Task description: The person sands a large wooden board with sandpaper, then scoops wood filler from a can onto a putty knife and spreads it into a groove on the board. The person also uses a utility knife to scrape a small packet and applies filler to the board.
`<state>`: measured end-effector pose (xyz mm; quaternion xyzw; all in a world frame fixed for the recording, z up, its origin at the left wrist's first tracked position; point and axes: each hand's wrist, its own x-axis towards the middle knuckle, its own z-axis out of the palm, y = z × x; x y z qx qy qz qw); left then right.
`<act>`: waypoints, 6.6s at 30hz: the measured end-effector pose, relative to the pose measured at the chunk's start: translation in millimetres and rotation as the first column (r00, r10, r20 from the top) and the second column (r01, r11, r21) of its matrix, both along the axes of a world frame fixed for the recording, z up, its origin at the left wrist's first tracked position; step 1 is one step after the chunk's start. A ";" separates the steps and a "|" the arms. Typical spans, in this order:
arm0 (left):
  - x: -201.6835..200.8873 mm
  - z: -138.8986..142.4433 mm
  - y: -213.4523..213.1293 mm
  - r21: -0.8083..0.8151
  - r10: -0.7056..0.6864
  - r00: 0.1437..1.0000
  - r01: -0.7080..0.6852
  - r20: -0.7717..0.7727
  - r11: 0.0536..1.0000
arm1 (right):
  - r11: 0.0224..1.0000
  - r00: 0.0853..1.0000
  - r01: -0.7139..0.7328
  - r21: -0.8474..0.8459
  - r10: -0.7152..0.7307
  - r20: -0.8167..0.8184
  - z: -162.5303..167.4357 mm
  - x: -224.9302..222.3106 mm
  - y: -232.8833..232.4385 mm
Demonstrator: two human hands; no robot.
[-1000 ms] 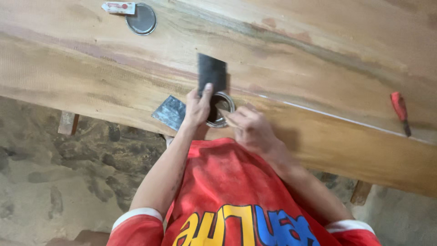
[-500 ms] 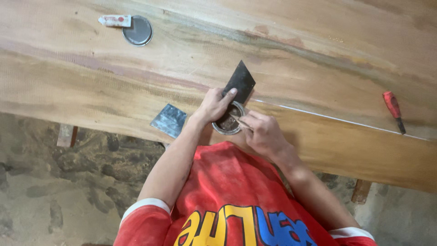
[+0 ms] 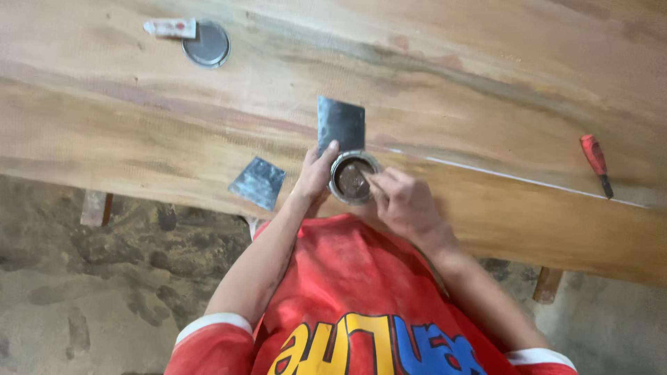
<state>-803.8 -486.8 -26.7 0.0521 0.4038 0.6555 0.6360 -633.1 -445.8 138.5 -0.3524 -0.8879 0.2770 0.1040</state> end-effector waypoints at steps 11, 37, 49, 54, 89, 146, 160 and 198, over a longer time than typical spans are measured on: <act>7.0 21.7 53.5 -0.142 -0.371 0.519 0.428 -0.770 0.893 | 0.989 0.985 0.128 -0.079 -0.136 -0.106 0.9 20.9 -12.0; 63.0 70.6 66.1 -0.275 -0.413 -0.042 0.806 -0.910 0.524 | 0.989 0.980 0.115 -0.096 -0.129 -0.153 -22.3 96.4 -28.1; 68.6 57.4 65.6 -0.339 -0.513 -0.048 0.802 -0.857 0.492 | 0.964 0.958 0.234 -0.127 -0.251 -0.141 -24.3 100.7 -29.7; 60.3 56.2 61.4 -0.331 -0.527 0.009 0.770 -0.850 0.546 | 0.903 0.892 0.349 -0.249 -0.402 -0.208 -40.5 97.7 -33.5; 0.9 15.5 32.3 -0.053 -0.435 0.663 0.514 -0.610 0.856 | 0.034 0.086 0.058 -0.998 -0.996 -0.029 -97.2 112.2 -84.0; -80.9 43.1 -53.7 -0.016 0.023 0.921 -0.018 0.389 1.000 | 0.626 0.816 0.459 -0.630 -0.578 0.020 -47.2 145.2 -35.5; -54.1 176.1 -15.4 0.085 -0.130 0.761 0.098 0.636 0.992 | 0.901 0.761 0.427 0.076 -0.313 -0.569 42.0 45.8 -23.9; -48.3 190.2 -14.0 -0.057 0.004 0.708 0.050 0.706 0.997 | 0.844 0.939 0.107 0.526 0.088 -0.333 99.0 47.5 -30.1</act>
